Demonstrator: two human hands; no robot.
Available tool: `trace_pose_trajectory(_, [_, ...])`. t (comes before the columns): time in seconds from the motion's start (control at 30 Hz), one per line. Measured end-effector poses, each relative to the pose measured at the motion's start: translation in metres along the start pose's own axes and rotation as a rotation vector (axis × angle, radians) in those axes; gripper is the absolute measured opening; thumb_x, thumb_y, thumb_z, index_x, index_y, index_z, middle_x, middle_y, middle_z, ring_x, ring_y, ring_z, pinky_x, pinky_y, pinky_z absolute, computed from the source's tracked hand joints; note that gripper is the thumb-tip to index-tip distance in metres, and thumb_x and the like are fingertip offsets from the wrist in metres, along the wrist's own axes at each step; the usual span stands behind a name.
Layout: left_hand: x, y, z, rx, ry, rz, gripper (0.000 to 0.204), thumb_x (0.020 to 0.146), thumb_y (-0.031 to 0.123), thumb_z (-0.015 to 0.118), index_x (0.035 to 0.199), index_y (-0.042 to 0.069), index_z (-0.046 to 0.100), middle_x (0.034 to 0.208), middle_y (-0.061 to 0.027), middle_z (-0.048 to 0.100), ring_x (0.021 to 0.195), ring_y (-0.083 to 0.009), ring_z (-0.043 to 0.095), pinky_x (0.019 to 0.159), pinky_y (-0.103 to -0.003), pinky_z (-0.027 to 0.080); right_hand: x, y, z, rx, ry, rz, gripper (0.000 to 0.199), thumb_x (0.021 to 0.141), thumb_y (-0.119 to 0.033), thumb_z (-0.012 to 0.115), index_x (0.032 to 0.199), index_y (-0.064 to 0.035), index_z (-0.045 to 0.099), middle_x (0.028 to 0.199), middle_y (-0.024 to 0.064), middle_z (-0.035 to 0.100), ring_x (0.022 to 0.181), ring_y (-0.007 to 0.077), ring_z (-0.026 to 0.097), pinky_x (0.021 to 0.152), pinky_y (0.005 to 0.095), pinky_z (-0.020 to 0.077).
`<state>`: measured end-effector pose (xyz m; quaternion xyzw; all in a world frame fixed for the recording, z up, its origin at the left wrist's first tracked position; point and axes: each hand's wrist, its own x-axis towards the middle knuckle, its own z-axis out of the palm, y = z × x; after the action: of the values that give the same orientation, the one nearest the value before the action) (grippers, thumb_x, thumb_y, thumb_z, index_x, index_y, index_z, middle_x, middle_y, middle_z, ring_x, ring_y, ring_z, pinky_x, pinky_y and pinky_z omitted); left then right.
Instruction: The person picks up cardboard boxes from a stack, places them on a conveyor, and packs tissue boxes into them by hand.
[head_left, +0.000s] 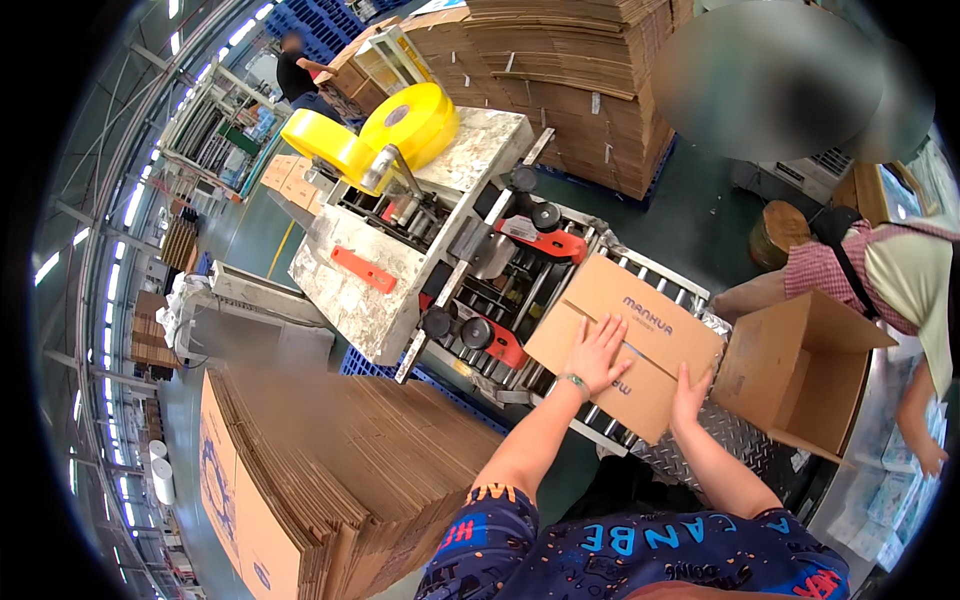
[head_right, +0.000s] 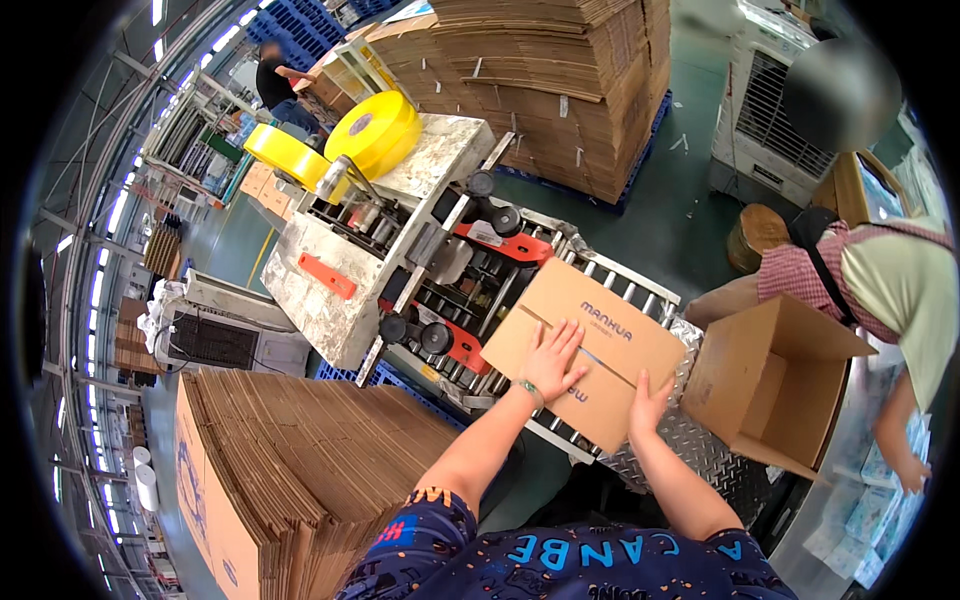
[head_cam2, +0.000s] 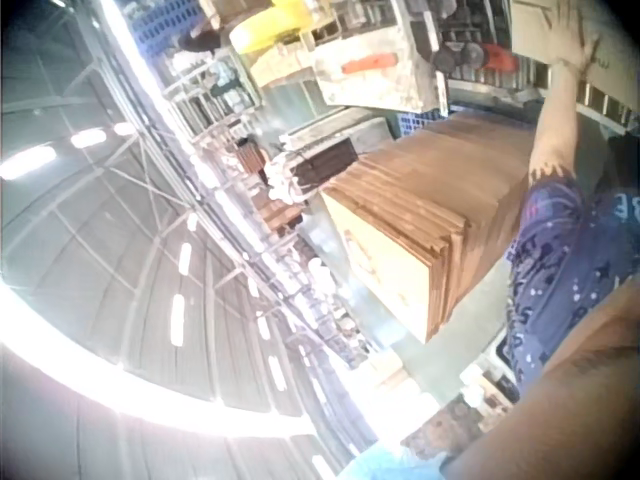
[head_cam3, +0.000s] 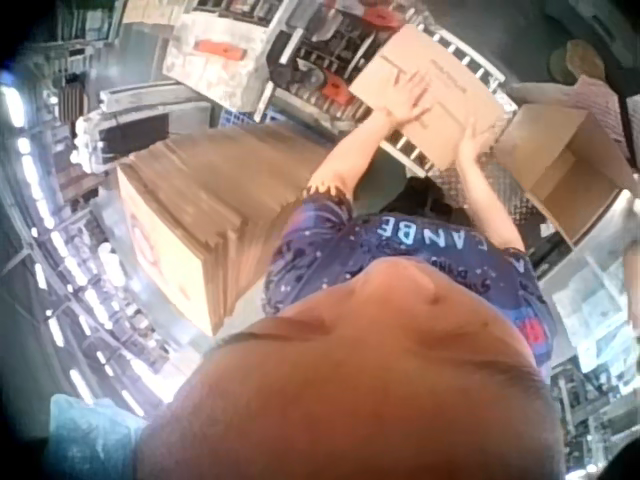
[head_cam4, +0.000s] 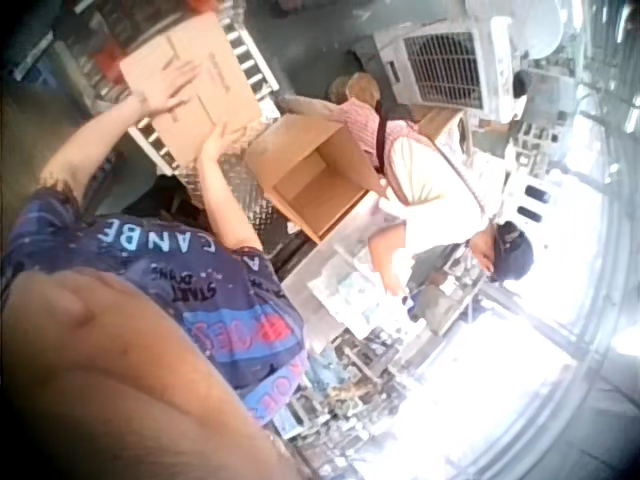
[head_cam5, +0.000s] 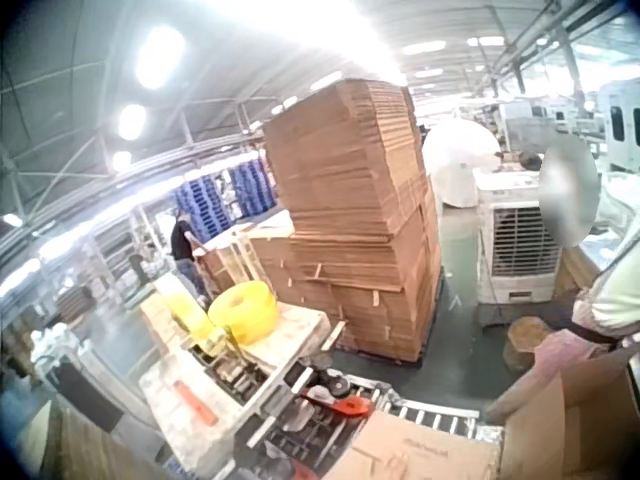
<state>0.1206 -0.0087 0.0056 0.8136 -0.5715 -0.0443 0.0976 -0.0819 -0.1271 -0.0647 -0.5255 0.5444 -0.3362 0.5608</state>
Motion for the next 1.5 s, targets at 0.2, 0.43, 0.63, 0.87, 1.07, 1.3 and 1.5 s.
trace_pose_trajectory(0.2, [0.012, -0.099, -0.019, -0.01, 0.056, -0.093, 0.065, 0.1, 0.044, 0.048, 0.152, 0.008, 0.04, 0.159, -0.0096, 0.039, 0.148, -0.0276, 0.031, 0.123, -0.054, 0.015, 0.017, -0.014, 0.114, -0.089, -0.073, -0.147, 0.074, 0.097, -0.025, 0.067, 0.154, -0.0021, 0.026, 0.142, 0.0233, 0.051, 0.129, 0.0332, 0.053, 0.108, 0.0407, 0.0401])
trace_pose_trajectory(0.43, [0.022, -0.18, -0.023, 0.015, 0.215, -0.039, 0.047, 0.098, 0.032, 0.054, 0.138, 0.008, 0.056, 0.142, -0.0116, 0.055, 0.137, -0.0294, 0.045, 0.12, -0.051, 0.026, 0.032, -0.017, 0.19, -0.078, -0.157, -0.118, 0.07, 0.098, -0.022, 0.061, 0.152, 0.0013, 0.025, 0.142, 0.025, 0.051, 0.13, 0.0353, 0.053, 0.109, 0.0414, 0.0399])
trace_pose_trajectory(0.63, [-0.038, -0.119, -0.042, 0.171, 0.34, -0.132, 0.054, 0.096, 0.033, 0.058, 0.14, 0.004, 0.051, 0.146, -0.0124, 0.052, 0.142, -0.0282, 0.041, 0.121, -0.051, 0.025, 0.028, -0.049, 0.167, -0.093, -0.59, 0.288, 0.087, 0.097, -0.072, 0.04, 0.159, -0.0124, 0.029, 0.163, 0.009, 0.032, 0.146, 0.0263, 0.035, 0.112, 0.0644, 0.0245])
trace_pose_trajectory(0.87, [-0.262, -0.026, -0.103, -0.035, 0.48, -0.412, 0.034, 0.082, 0.014, 0.073, 0.115, 0.011, 0.067, 0.14, -0.0139, 0.055, 0.135, -0.035, 0.047, 0.116, -0.057, 0.031, -0.041, 0.072, 0.01, -0.409, -1.053, 0.607, 0.034, 0.101, -0.039, 0.059, 0.105, -0.0064, 0.069, 0.085, 0.0055, 0.069, 0.072, 0.0157, 0.065, 0.061, 0.0309, 0.0496])
trace_pose_trajectory(1.07, [-0.377, 0.022, -0.262, 0.642, 0.61, -0.566, 0.033, 0.082, 0.009, 0.071, 0.115, 0.01, 0.068, 0.132, -0.0121, 0.06, 0.128, -0.0326, 0.053, 0.114, -0.052, 0.035, -0.043, 0.078, -0.072, -0.61, -1.291, 0.541, 0.017, 0.093, -0.018, 0.065, 0.092, -0.0021, 0.069, 0.078, 0.0067, 0.068, 0.065, 0.0162, 0.064, 0.058, 0.0314, 0.0527])
trace_pose_trajectory(1.3, [-0.487, 0.056, -0.361, 0.748, 0.402, -0.929, 0.038, 0.087, 0.022, 0.069, 0.122, 0.007, 0.064, 0.131, -0.0126, 0.061, 0.118, -0.0315, 0.057, 0.103, -0.047, 0.045, -0.016, 0.048, -0.069, -0.512, -1.273, 0.054, 0.012, 0.088, -0.011, 0.067, 0.089, -0.0002, 0.07, 0.074, 0.0062, 0.067, 0.065, 0.0147, 0.063, 0.06, 0.0291, 0.051])
trace_pose_trajectory(1.5, [-0.548, 0.074, -0.338, 0.734, 0.356, -0.921, 0.031, 0.089, 0.011, 0.062, 0.121, 0.009, 0.061, 0.119, -0.0133, 0.063, 0.111, -0.0338, 0.059, 0.092, -0.043, 0.052, -0.021, 0.007, -0.121, -0.508, -1.196, -0.139, 0.017, 0.09, -0.014, 0.065, 0.096, 0.001, 0.069, 0.081, 0.007, 0.069, 0.068, 0.0154, 0.065, 0.062, 0.0298, 0.0524])
